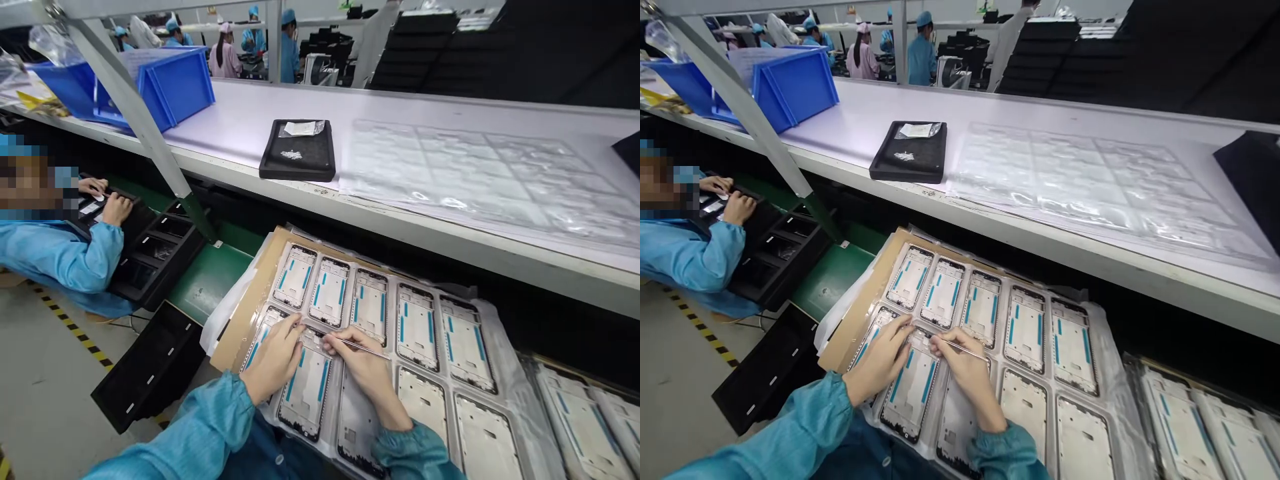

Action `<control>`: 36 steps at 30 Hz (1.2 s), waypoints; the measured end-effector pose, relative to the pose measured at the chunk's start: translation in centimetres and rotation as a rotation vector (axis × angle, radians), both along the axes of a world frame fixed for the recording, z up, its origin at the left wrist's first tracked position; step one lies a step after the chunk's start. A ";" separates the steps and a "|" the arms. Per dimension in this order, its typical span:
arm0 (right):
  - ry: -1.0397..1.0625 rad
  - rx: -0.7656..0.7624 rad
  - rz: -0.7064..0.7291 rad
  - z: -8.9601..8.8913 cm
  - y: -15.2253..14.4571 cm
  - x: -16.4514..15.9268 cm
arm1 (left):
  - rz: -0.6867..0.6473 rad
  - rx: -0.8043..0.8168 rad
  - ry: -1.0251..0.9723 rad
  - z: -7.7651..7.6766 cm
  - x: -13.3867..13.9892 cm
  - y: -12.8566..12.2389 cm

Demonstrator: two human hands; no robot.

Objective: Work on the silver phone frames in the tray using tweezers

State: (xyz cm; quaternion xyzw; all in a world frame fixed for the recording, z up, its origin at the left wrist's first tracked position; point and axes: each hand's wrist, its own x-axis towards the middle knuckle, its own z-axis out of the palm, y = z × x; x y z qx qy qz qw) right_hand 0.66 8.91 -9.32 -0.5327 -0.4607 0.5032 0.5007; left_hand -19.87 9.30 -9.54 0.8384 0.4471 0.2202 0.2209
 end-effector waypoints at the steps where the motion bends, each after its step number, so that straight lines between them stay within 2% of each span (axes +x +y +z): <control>1: -0.012 0.005 0.006 -0.3 0.0 -0.1 | 0.011 0.039 0.010 -0.3 0.2 0.0; 4: -0.047 0.026 0.019 -1.0 -0.1 -0.2 | 0.020 0.126 0.045 -0.7 0.7 0.0; 8: -0.070 0.064 0.026 -1.6 -0.4 -0.2 | 0.018 0.185 0.074 -0.2 0.6 0.0; 12: -0.112 0.110 0.045 -2.0 -0.5 0.0 | -0.008 0.210 0.138 0.2 0.5 0.1; 18: -0.174 0.166 0.073 -2.7 -0.8 0.3 | -0.038 0.210 0.227 0.0 0.5 0.0; 30: -0.264 0.277 -0.021 -1.9 -1.2 0.1 | -0.069 0.272 0.388 0.1 0.9 0.1; 36: -0.276 0.271 -0.031 -2.4 -1.1 0.1 | -0.075 0.302 0.429 0.4 1.1 0.2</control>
